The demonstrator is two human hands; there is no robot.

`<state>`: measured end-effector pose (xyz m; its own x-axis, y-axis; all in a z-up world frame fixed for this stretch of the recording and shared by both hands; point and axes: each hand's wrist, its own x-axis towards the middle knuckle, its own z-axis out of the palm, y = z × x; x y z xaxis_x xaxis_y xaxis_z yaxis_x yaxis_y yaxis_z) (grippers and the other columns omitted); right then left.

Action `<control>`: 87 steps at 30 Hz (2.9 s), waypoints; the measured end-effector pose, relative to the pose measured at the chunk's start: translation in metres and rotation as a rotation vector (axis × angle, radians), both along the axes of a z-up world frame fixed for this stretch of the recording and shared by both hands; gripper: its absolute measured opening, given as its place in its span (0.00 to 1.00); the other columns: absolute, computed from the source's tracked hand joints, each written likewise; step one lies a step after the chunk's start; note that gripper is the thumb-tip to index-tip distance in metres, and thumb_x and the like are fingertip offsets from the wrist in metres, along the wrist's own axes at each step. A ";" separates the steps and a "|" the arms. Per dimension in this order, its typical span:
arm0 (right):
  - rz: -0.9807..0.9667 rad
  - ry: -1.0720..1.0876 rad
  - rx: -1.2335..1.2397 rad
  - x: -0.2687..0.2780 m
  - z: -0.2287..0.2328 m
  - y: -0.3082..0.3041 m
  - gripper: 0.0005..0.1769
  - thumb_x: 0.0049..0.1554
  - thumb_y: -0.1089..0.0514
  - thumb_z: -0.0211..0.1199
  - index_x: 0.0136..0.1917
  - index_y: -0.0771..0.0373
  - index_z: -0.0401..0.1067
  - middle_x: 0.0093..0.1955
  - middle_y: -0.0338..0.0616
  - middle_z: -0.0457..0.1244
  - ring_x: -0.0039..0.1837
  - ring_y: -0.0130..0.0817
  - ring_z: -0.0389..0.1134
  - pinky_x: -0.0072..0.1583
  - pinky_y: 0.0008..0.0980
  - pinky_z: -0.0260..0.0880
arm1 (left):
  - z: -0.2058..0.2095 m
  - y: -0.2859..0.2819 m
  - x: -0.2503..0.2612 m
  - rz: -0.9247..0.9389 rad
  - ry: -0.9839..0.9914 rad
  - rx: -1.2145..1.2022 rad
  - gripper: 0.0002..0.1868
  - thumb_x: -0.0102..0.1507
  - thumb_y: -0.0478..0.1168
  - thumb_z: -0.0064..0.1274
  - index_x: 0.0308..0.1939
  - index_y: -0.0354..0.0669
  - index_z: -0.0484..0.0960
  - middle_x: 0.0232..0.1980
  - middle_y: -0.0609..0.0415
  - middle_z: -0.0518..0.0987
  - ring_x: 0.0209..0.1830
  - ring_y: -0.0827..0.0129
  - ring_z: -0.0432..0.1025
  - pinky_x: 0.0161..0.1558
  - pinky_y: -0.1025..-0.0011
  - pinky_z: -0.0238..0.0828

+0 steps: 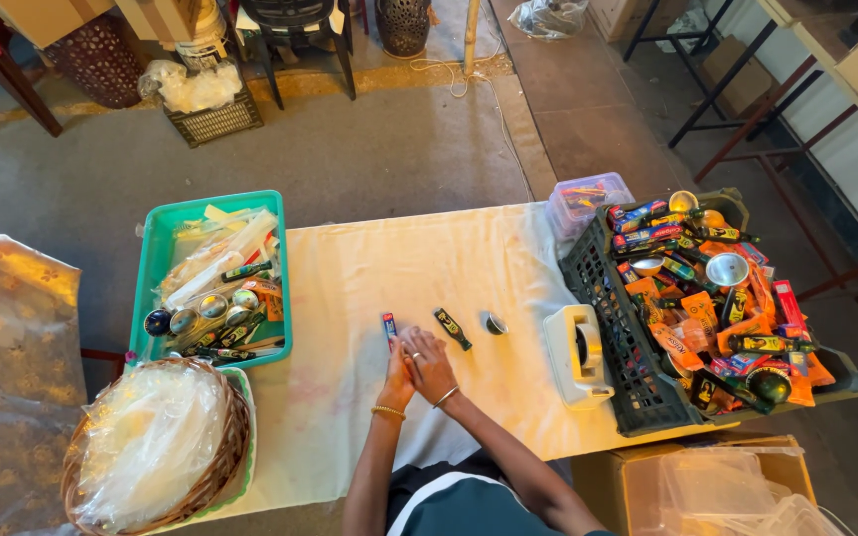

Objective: Sorting various small consumer products and packing some into plastic containers.

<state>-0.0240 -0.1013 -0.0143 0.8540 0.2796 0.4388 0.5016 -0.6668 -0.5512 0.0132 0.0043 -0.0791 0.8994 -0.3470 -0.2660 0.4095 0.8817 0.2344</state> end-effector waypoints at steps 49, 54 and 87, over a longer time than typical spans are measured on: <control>0.084 -0.004 0.213 -0.004 0.054 -0.018 0.21 0.67 0.56 0.52 0.68 0.65 0.71 0.74 0.55 0.61 0.79 0.52 0.56 0.77 0.51 0.52 | 0.092 -0.009 -0.015 0.191 0.086 0.180 0.34 0.64 0.65 0.40 0.65 0.50 0.71 0.56 0.52 0.79 0.59 0.60 0.75 0.62 0.61 0.71; 0.124 0.011 0.047 -0.006 0.030 -0.004 0.20 0.65 0.55 0.53 0.68 0.58 0.74 0.74 0.47 0.63 0.77 0.44 0.60 0.76 0.50 0.48 | 0.035 0.001 -0.011 0.095 -0.013 0.113 0.38 0.70 0.65 0.41 0.63 0.32 0.71 0.58 0.44 0.79 0.57 0.58 0.76 0.61 0.63 0.72; -0.083 0.317 0.006 0.010 -0.019 -0.092 0.22 0.67 0.49 0.50 0.68 0.62 0.69 0.72 0.51 0.62 0.73 0.52 0.61 0.73 0.49 0.60 | -0.019 -0.084 -0.036 0.015 0.207 0.163 0.23 0.70 0.60 0.46 0.59 0.50 0.78 0.52 0.60 0.81 0.54 0.71 0.73 0.54 0.67 0.71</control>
